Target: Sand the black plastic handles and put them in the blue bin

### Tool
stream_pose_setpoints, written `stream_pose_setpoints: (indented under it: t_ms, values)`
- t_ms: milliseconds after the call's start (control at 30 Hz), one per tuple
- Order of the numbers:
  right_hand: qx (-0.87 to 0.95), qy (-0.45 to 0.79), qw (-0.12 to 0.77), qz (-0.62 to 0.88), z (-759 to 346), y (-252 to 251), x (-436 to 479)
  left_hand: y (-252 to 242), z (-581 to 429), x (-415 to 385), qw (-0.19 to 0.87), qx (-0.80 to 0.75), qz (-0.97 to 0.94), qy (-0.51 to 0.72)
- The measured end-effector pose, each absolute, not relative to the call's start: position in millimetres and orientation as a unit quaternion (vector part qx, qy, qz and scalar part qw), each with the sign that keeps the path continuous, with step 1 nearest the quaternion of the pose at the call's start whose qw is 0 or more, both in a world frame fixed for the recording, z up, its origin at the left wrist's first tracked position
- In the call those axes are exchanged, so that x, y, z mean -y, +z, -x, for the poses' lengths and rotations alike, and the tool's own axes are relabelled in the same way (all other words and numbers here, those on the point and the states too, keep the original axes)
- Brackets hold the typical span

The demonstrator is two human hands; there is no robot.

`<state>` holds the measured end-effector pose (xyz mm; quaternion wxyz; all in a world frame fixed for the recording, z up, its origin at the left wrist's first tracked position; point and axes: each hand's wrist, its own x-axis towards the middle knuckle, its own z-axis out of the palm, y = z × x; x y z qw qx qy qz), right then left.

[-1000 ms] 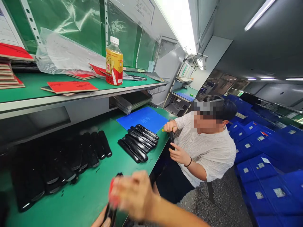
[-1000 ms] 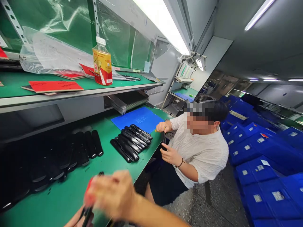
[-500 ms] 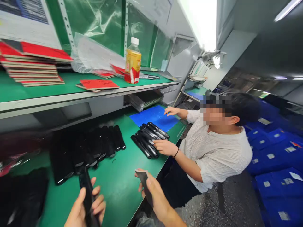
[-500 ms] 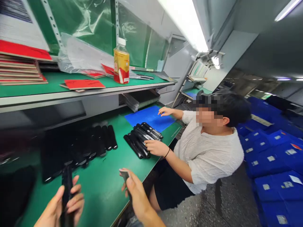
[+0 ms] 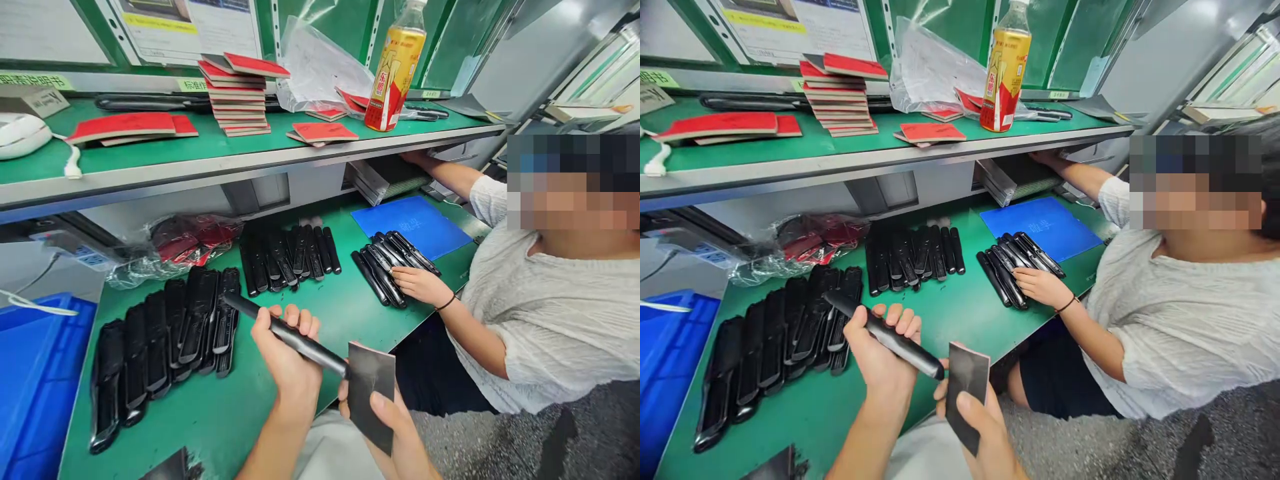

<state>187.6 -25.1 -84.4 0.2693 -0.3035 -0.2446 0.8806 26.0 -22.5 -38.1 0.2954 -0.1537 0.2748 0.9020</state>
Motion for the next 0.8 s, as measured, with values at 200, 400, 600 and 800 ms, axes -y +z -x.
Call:
stream_pose_setpoints:
  t_ms: [200, 400, 600, 800]
  values:
    - [0.249, 0.889, 0.250, 0.292, -181.1, -74.8, 36.3, -38.7, -25.9, 29.0, 0.245, -0.276, 0.121, 0.921]
    - [0.269, 0.881, 0.268, 0.284, -175.7, -70.5, 39.3, -42.0, -24.6, 30.7, 0.253, -0.257, 0.104, 0.927]
    - [0.181, 0.885, 0.316, 0.292, -176.6, -75.0, 27.4, -41.6, -17.7, 29.1, 0.347, -0.268, 0.126, 0.890]
    - [0.211, 0.861, 0.319, 0.335, -175.7, -75.9, 12.9, -40.6, -10.2, 30.4, 0.461, -0.145, 0.203, 0.851]
